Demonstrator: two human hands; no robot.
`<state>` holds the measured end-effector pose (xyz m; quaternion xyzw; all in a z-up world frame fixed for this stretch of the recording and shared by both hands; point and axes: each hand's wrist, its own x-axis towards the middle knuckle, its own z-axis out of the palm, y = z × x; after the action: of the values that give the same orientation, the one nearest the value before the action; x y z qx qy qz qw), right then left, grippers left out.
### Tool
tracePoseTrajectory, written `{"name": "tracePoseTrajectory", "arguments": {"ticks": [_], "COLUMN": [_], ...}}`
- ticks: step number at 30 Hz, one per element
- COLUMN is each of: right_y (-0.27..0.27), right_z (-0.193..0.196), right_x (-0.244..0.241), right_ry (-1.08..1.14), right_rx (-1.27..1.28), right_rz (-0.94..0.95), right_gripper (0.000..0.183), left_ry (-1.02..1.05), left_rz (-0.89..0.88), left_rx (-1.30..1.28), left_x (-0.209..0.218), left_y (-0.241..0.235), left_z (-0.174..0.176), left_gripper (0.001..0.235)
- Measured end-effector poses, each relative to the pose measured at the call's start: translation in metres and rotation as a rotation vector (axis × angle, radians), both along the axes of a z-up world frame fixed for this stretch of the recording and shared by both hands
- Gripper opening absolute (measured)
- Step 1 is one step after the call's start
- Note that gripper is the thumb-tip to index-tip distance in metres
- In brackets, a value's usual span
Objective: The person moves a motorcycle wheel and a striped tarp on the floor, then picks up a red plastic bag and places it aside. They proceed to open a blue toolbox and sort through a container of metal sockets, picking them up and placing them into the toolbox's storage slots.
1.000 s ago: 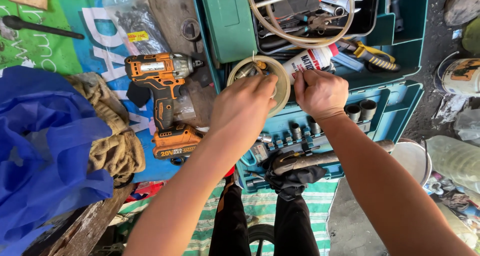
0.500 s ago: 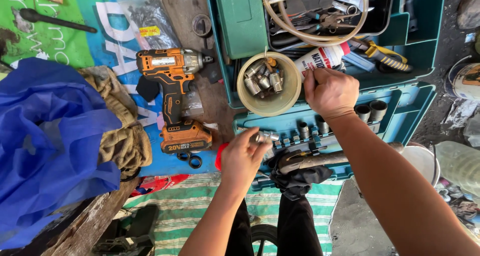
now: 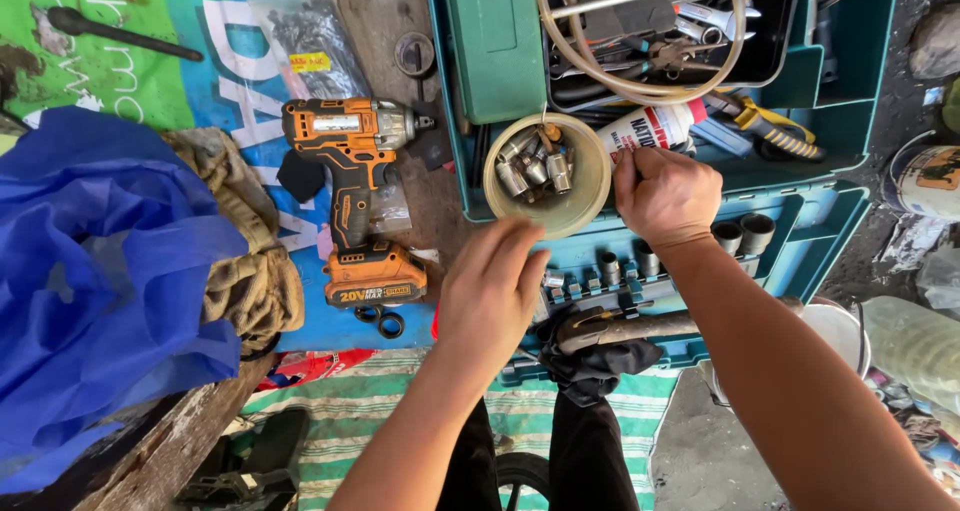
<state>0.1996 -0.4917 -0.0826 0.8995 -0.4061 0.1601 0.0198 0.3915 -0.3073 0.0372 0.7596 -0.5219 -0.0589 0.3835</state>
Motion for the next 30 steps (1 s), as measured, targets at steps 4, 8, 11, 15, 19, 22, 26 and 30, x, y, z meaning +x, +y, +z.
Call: {"name": "tracePoseTrajectory", "arguments": {"ticks": [4, 8, 11, 15, 19, 22, 26, 30], "right_y": [0.001, 0.001, 0.001, 0.001, 0.003, 0.004, 0.001, 0.0], "right_z": [-0.005, -0.01, -0.009, -0.008, -0.012, -0.007, -0.005, -0.005], "right_x": [-0.002, -0.003, -0.001, 0.0, -0.001, 0.001, 0.002, 0.002], "right_ry": [0.044, 0.049, 0.029, 0.015, 0.009, 0.006, -0.011, -0.017], "right_rx": [-0.006, -0.018, -0.003, -0.021, 0.007, 0.028, 0.018, 0.023], "right_rz": [-0.028, -0.044, -0.06, -0.055, -0.071, -0.07, -0.05, -0.039], "right_gripper": [0.043, 0.044, 0.045, 0.046, 0.046, 0.046, 0.045, 0.046], "left_ry": [-0.055, 0.053, 0.046, 0.055, 0.099, 0.046, 0.093, 0.047], "left_rz": [-0.234, -0.242, -0.29, -0.332, -0.4, -0.418, -0.447, -0.549], "left_rx": [0.356, 0.684, 0.821, 0.748, 0.831, 0.888, 0.895, 0.927], "left_x": [0.006, -0.009, -0.019, -0.009, 0.002, 0.007, -0.001, -0.003], "left_y": [-0.055, -0.109, -0.121, -0.116, -0.116, -0.12, -0.115, -0.112], "left_z": [-0.05, -0.098, -0.12, -0.101, -0.075, -0.052, -0.062, -0.079], "left_gripper": [0.017, 0.026, 0.036, 0.033, 0.037, 0.041, 0.034, 0.036]}}
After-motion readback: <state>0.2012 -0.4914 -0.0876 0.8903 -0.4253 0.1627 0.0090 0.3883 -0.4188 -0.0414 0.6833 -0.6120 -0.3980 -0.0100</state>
